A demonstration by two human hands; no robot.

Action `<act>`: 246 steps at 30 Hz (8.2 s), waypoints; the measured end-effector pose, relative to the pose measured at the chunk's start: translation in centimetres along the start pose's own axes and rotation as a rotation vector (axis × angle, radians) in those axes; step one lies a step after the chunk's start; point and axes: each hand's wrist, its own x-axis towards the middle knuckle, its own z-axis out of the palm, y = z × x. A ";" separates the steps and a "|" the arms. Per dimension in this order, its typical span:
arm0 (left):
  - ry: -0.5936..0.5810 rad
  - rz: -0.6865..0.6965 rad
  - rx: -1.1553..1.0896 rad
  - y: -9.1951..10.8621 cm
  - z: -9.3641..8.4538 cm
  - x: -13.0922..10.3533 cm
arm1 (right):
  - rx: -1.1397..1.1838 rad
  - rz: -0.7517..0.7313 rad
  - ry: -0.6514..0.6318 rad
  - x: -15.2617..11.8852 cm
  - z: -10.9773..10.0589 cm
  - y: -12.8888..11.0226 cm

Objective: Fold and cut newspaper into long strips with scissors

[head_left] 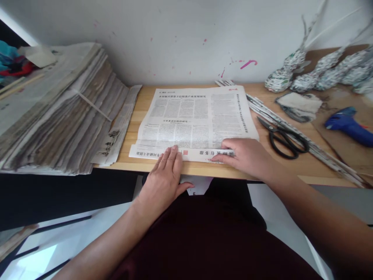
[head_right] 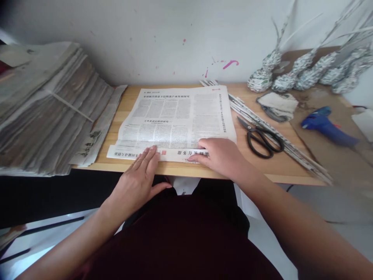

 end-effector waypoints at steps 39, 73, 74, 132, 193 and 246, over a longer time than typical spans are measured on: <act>0.065 -0.013 0.032 1.3 1.4 0.4 | 0.075 0.376 0.531 -7.6 1.9 2.4; 0.017 0.070 -0.057 3.1 1.1 1.4 | -0.169 0.083 0.563 -8.0 3.5 -1.7; 0.016 0.069 -0.056 3.1 1.2 1.4 | -0.159 -0.002 0.490 -7.8 3.9 -2.9; 0.118 -0.028 0.018 -2.3 2.1 -2.7 | -0.395 -0.241 0.340 -7.0 7.4 -4.4; 0.000 -0.080 -0.023 -1.3 0.5 0.6 | -0.057 0.090 -0.228 0.7 -2.3 -3.0; -0.022 -0.118 0.016 -0.4 0.9 0.7 | -0.026 0.488 -0.092 -6.8 -4.2 3.2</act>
